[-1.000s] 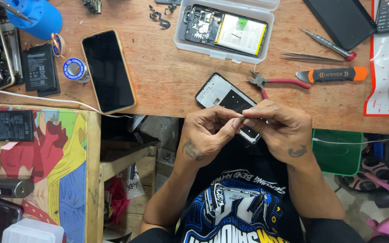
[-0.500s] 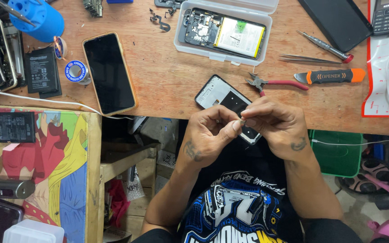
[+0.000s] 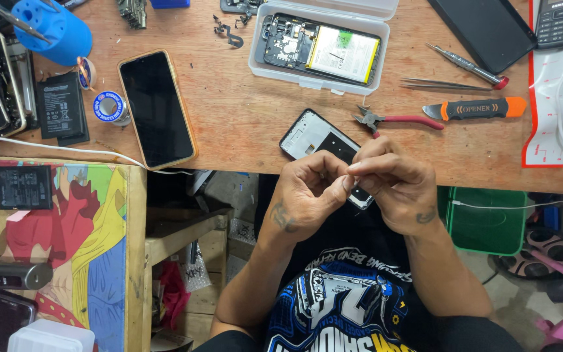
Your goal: The person works on a disassembled smartphone, using pliers to remove small components and applying adhesive to the frame. The person then wipes the frame with a cloth and places the phone into a plastic container.
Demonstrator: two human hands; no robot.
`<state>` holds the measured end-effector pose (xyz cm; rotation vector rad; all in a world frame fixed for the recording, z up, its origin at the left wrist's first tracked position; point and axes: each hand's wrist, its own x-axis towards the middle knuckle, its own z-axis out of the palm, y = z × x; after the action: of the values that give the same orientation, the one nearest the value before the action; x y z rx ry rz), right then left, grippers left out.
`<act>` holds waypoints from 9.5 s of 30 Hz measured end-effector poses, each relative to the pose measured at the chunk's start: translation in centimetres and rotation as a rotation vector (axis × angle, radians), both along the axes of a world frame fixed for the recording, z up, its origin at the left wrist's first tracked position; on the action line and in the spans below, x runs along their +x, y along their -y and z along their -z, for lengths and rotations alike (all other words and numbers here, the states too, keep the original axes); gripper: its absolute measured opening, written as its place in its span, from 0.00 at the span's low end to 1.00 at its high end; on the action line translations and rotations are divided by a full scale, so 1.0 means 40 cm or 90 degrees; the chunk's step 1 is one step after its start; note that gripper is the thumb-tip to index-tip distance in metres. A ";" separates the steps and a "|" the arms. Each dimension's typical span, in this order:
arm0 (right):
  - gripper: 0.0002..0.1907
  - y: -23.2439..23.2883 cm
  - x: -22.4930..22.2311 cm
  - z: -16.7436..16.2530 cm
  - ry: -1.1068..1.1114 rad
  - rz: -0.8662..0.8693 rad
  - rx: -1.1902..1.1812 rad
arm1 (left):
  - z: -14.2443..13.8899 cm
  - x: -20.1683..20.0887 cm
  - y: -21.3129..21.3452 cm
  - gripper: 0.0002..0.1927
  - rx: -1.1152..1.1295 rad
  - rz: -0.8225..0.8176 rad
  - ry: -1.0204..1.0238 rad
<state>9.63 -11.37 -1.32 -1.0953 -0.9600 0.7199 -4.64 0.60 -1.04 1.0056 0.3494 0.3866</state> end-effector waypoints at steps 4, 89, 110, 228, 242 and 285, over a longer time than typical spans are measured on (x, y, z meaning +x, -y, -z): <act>0.08 -0.006 -0.006 0.006 0.034 0.023 0.023 | -0.010 0.009 0.001 0.07 -0.001 -0.013 -0.015; 0.07 -0.077 -0.052 -0.081 0.528 0.270 -0.274 | -0.053 0.012 0.012 0.11 0.287 -0.374 -0.246; 0.08 -0.076 -0.038 -0.088 0.519 0.262 -0.305 | -0.044 0.020 0.014 0.11 0.304 -0.394 -0.241; 0.08 0.010 -0.034 -0.027 0.677 0.127 -0.156 | -0.013 0.006 -0.049 0.08 0.333 -0.330 -0.258; 0.08 -0.039 -0.033 -0.054 0.656 0.072 -0.214 | -0.027 0.003 -0.044 0.08 0.304 -0.328 -0.277; 0.13 0.071 0.065 -0.005 0.207 0.264 -0.223 | 0.009 -0.045 -0.070 0.13 0.156 -0.315 -0.165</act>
<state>12.23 -14.21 -1.10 -1.6984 -0.8517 0.3798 -6.43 3.40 -1.42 1.2097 0.8068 0.7621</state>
